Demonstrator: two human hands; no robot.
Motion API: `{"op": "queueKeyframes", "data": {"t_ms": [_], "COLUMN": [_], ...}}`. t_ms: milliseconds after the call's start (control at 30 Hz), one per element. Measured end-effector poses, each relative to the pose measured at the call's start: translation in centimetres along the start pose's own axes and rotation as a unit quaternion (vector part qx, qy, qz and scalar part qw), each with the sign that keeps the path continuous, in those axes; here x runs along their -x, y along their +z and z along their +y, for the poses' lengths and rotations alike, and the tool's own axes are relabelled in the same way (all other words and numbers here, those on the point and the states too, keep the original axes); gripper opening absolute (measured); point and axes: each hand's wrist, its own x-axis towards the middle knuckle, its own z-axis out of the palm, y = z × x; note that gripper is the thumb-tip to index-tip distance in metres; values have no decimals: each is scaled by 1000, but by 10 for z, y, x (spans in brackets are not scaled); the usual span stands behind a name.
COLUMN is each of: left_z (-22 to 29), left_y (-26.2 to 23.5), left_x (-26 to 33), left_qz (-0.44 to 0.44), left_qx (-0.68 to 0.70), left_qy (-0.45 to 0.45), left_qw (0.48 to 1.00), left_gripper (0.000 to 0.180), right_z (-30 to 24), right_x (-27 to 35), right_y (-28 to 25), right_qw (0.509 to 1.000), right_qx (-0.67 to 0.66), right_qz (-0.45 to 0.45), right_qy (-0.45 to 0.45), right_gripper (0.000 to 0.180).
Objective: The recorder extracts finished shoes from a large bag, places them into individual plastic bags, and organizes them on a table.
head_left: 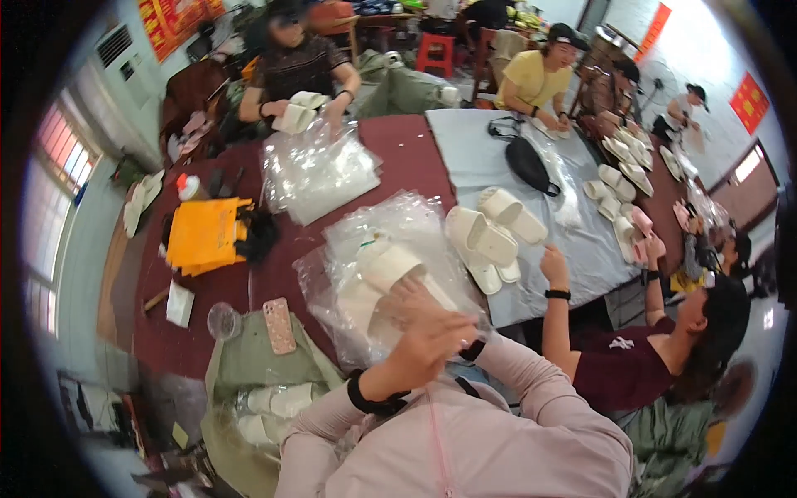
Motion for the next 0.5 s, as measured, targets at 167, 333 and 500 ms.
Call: {"op": "queueKeyframes", "data": {"t_ms": [167, 333, 500], "left_z": [1, 24, 37], "left_y": [-44, -46, -5], "left_x": [33, 80, 106], "left_qz": [238, 330, 408], "left_qx": [-57, -178, -216], "left_qy": [-166, -302, -364], "left_qw": [955, 877, 809], "left_gripper": [16, 21, 19], "right_z": [-38, -74, -88], "right_x": [-4, -22, 7], "right_y": [-9, -72, -86], "right_qw": [943, 890, 935], "right_qx": [-320, -377, -341], "right_qz": [-66, -251, -72], "right_qy": [-60, -56, -67], "right_gripper": [36, 32, 72]}}
